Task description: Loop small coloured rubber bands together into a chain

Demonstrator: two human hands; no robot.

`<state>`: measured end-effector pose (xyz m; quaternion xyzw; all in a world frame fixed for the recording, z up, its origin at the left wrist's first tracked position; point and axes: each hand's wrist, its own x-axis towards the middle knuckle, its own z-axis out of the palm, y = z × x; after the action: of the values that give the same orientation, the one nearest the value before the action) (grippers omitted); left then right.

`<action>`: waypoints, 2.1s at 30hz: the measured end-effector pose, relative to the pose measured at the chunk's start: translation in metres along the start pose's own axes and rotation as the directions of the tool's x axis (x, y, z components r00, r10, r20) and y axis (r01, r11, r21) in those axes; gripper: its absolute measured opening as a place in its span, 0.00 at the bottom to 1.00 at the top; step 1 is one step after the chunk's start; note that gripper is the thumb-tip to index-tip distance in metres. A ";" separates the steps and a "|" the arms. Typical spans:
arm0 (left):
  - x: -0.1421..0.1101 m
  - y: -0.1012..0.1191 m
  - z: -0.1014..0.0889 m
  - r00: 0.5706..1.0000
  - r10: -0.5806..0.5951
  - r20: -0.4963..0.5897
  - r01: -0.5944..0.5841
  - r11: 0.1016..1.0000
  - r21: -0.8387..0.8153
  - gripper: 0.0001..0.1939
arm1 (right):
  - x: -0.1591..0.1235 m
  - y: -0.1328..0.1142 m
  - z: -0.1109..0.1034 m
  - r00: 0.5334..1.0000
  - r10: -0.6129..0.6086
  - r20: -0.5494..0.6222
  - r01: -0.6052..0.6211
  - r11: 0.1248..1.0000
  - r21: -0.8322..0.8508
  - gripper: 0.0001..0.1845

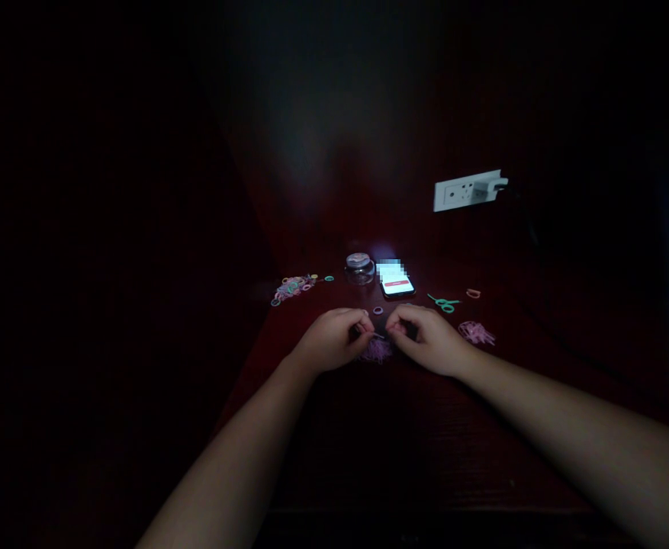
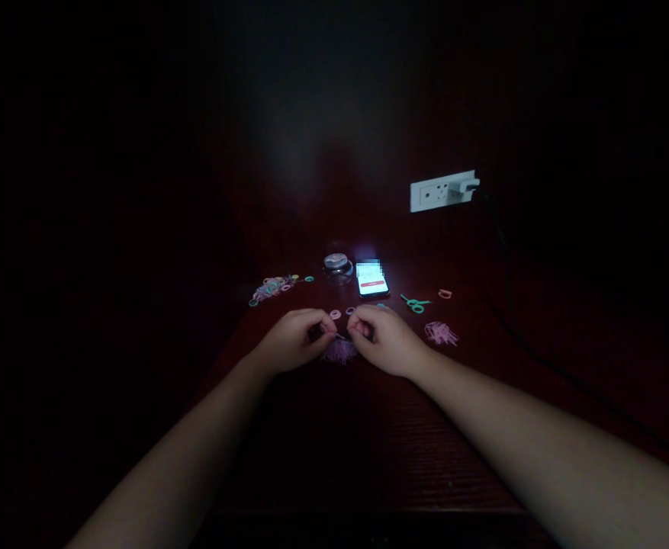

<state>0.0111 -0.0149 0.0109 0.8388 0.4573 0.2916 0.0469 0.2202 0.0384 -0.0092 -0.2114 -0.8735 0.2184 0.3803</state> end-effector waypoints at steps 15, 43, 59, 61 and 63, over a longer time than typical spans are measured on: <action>-0.001 -0.010 0.002 0.996 -0.006 0.094 0.001 0.998 0.058 0.06 | 0.001 0.001 0.001 0.999 0.025 -0.020 -0.025 1.000 0.002 0.05; -0.014 -0.068 -0.009 0.742 -0.656 -0.137 0.660 0.680 0.321 0.21 | 0.001 0.003 0.002 0.999 0.032 0.006 -0.031 0.999 -0.020 0.07; -0.018 -0.115 0.008 0.505 -0.832 -0.228 0.845 0.422 0.329 0.41 | 0.001 0.006 0.003 1.000 0.029 0.005 -0.029 0.999 -0.045 0.08; -0.016 -0.117 0.007 0.502 -0.830 -0.244 0.847 0.416 0.330 0.42 | 0.002 0.007 0.003 1.000 0.030 0.009 -0.030 0.999 -0.035 0.08; -0.013 -0.121 0.007 0.500 -0.828 -0.254 0.849 0.412 0.330 0.42 | 0.001 0.008 0.004 0.999 0.036 0.011 -0.035 0.999 -0.032 0.08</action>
<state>-0.0800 0.0454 -0.0425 0.4786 0.8657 0.1463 -0.0042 0.2183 0.0452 -0.0151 -0.2317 -0.8752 0.2123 0.3679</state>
